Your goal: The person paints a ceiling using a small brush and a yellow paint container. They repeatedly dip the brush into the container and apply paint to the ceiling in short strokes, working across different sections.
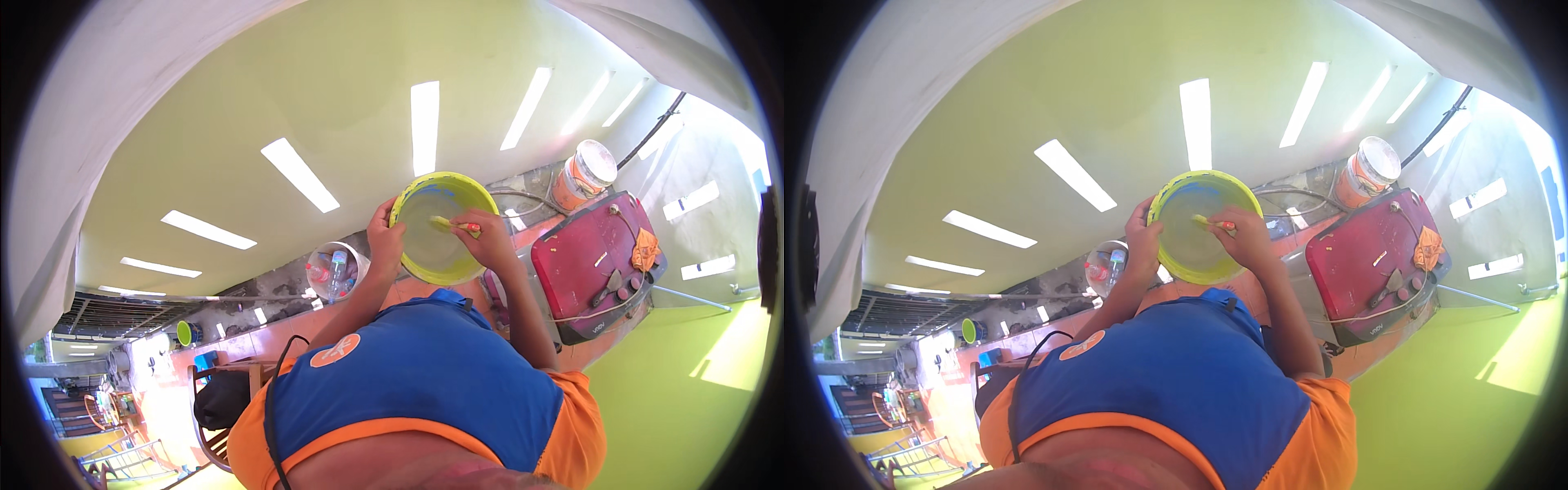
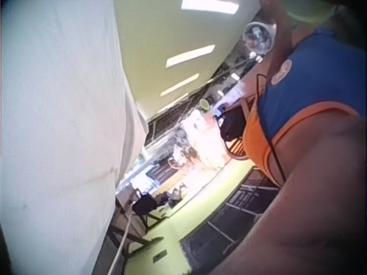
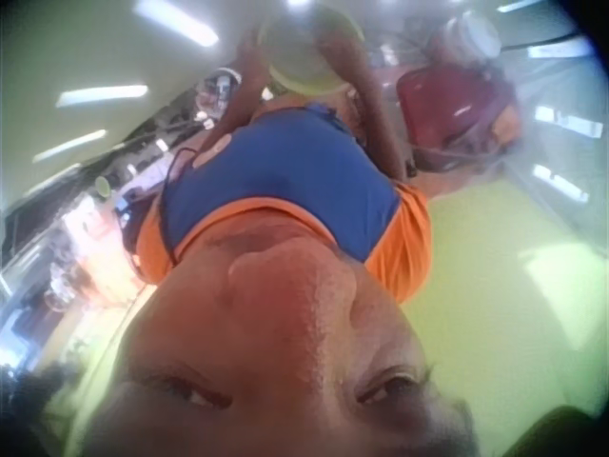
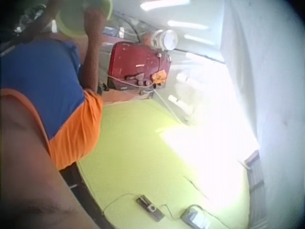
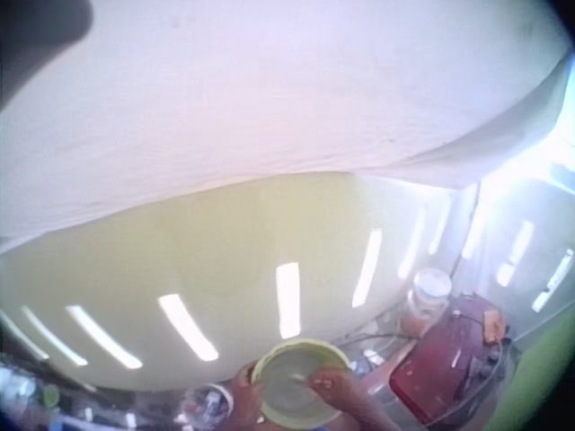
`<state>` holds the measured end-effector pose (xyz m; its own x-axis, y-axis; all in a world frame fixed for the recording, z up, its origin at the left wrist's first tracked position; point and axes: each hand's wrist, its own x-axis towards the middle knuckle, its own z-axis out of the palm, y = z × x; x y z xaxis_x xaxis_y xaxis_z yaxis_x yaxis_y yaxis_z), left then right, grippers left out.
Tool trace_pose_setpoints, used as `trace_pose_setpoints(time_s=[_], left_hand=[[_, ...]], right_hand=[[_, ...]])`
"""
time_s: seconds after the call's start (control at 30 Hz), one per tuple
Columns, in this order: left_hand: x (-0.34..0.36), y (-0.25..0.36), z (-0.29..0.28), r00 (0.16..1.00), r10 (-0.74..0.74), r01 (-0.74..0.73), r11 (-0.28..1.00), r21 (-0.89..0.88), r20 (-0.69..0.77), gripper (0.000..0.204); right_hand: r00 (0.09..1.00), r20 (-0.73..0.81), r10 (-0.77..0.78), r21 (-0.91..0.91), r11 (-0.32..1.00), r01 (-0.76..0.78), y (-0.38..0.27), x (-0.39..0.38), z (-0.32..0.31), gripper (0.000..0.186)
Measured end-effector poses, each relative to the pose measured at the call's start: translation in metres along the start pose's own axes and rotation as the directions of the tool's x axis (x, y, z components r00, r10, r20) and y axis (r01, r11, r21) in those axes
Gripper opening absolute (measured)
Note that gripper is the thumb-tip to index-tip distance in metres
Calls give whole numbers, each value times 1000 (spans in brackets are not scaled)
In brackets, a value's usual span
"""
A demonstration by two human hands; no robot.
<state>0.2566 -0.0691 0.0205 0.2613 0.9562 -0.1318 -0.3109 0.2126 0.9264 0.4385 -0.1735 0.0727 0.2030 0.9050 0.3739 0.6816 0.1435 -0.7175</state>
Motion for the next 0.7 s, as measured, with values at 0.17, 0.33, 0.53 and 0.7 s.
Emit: trace_pose_setpoints(time_s=[0.17,0.33,0.53,0.7], left_hand=[[27,-12,45,1000,29,-29,1000,0,-5,57],[34,-25,69,994,62,-65,997,-34,-94,55],[41,-31,73,993,28,-32,999,-32,-115,59],[56,-26,71,989,65,-65,998,11,-131,58]], right_hand=[[996,76,48,10,999,-49,35,23,-39,12],[995,101,1,-28,1000,2,59,41,-57,11],[982,189,26,-46,999,-17,74,62,-58,10],[986,166,33,-3,999,-33,80,74,-43,10]])
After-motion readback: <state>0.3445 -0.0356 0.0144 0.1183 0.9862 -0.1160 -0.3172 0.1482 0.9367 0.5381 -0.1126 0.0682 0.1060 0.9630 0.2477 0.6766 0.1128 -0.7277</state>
